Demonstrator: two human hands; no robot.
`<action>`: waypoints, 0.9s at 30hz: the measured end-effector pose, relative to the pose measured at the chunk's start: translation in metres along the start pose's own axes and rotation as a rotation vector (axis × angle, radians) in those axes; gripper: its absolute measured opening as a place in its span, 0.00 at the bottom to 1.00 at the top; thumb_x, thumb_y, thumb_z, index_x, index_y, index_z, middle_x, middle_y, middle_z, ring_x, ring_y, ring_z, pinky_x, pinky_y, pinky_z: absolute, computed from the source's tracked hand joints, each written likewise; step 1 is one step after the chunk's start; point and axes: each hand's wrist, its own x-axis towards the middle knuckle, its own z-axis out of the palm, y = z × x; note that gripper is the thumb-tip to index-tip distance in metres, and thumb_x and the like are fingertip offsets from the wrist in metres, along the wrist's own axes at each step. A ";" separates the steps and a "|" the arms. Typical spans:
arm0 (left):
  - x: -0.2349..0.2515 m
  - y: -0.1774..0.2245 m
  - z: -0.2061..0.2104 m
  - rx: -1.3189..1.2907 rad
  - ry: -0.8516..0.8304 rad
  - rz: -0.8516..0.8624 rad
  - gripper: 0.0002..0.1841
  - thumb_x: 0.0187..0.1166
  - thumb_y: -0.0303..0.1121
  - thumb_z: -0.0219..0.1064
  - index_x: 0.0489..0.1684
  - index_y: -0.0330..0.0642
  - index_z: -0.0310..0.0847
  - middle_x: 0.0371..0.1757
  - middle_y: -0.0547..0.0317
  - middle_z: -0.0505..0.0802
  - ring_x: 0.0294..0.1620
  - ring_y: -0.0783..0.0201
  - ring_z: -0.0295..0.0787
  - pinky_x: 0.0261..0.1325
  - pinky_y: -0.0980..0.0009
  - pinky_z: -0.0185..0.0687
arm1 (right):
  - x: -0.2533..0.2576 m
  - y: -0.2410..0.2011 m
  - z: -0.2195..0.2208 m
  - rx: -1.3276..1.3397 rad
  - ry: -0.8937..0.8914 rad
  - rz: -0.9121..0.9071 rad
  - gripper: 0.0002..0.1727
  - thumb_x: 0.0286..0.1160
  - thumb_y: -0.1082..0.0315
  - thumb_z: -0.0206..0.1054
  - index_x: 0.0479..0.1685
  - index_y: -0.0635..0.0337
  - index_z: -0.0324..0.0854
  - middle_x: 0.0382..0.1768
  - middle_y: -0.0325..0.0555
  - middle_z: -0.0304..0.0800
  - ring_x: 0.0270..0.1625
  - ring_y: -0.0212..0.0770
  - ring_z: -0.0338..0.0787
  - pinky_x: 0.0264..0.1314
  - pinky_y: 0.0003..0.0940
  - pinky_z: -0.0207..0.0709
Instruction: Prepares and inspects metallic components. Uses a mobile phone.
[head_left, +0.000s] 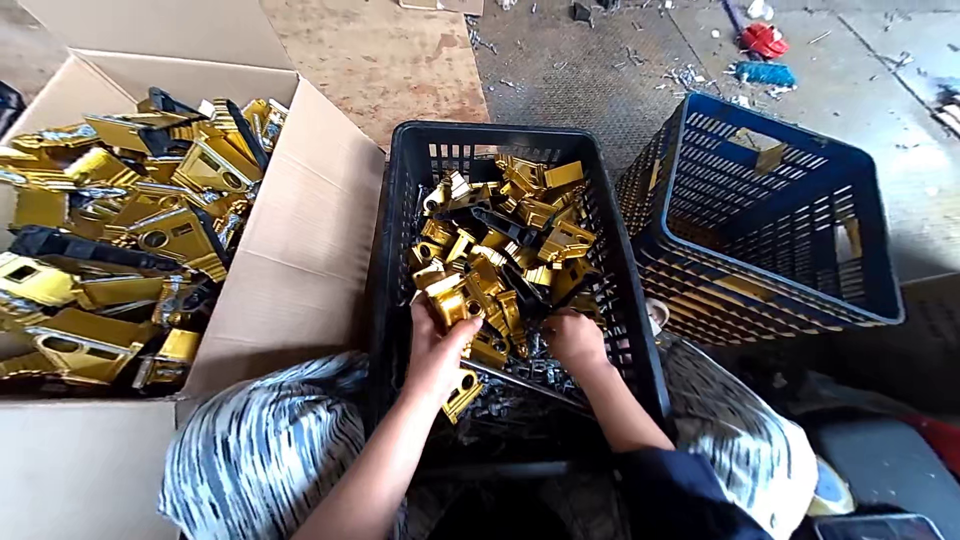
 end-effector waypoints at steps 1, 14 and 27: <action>0.001 0.000 0.000 0.010 -0.004 0.004 0.39 0.67 0.25 0.74 0.80 0.45 0.57 0.56 0.50 0.86 0.41 0.61 0.89 0.38 0.69 0.87 | -0.011 -0.001 -0.005 0.049 0.107 -0.056 0.12 0.79 0.63 0.68 0.52 0.56 0.94 0.62 0.55 0.91 0.64 0.62 0.90 0.65 0.69 0.79; -0.016 -0.017 0.017 -0.301 -0.355 -0.296 0.37 0.76 0.34 0.72 0.82 0.50 0.51 0.54 0.55 0.86 0.48 0.64 0.89 0.52 0.69 0.88 | -0.062 -0.046 0.012 1.295 0.575 -0.594 0.04 0.66 0.78 0.76 0.35 0.63 0.88 0.41 0.43 0.92 0.40 0.34 0.93 0.44 0.31 0.92; -0.014 -0.014 0.005 0.202 -0.518 -0.148 0.58 0.59 0.21 0.78 0.90 0.40 0.34 0.69 0.46 0.83 0.65 0.59 0.89 0.67 0.63 0.89 | -0.053 -0.039 0.024 1.355 0.380 -0.809 0.37 0.71 0.75 0.71 0.83 0.61 0.62 0.74 0.54 0.79 0.70 0.49 0.86 0.71 0.50 0.85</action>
